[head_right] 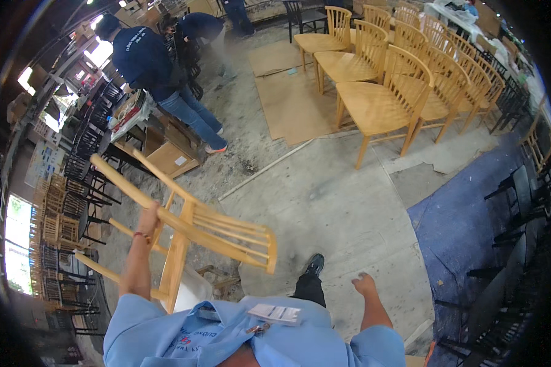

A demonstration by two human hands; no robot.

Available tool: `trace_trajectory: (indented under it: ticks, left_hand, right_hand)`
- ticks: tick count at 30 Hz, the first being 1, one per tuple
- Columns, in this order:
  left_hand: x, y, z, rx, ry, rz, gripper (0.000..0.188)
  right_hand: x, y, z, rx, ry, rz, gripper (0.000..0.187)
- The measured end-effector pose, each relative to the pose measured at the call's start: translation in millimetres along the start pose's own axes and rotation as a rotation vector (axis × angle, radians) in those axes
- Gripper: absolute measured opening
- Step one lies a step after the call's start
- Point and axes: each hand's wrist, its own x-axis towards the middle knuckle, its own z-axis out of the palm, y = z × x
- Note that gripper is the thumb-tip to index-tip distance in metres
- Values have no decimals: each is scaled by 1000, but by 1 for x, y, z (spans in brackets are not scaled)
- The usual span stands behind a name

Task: The person picks up wooden chairs, places them on a metal workbench, and uses a handheld rotary sander to smooth the legs and frame. The person then wipes the sanded areas with a cloth and moves the chairs to a staging area.

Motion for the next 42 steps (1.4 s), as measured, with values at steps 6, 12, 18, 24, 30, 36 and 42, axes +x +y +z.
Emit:
trace_trajectory:
  ticks: [6, 12, 18, 24, 30, 36, 42]
  left_hand:
    - [-5, 103, 40, -355, -17, -14, 35]
    - [59, 180, 134, -522, -184, -14, 32]
    - [173, 225, 310, -273, -440, 5, 42]
    - [270, 290, 446, -131, -677, 7, 51]
    - [376, 349, 531, -101, -817, 80, 61]
    - [494, 401, 625, 29, -858, 121, 65]
    - [605, 421, 724, 165, -870, 55, 73]
  right_hand:
    - [69, -189, -86, 68, 243, -468, 99]
    - [146, -237, -192, -15, 462, -1019, 69]
    - [186, -205, -233, -150, 281, -868, 59]
    - [205, -202, -229, -152, 235, -511, 79]
    - [256, -265, -258, -155, 279, -338, 80]
    - [349, -318, -256, -53, 312, -238, 77]
    - [442, -387, -268, 77, 224, -132, 75]
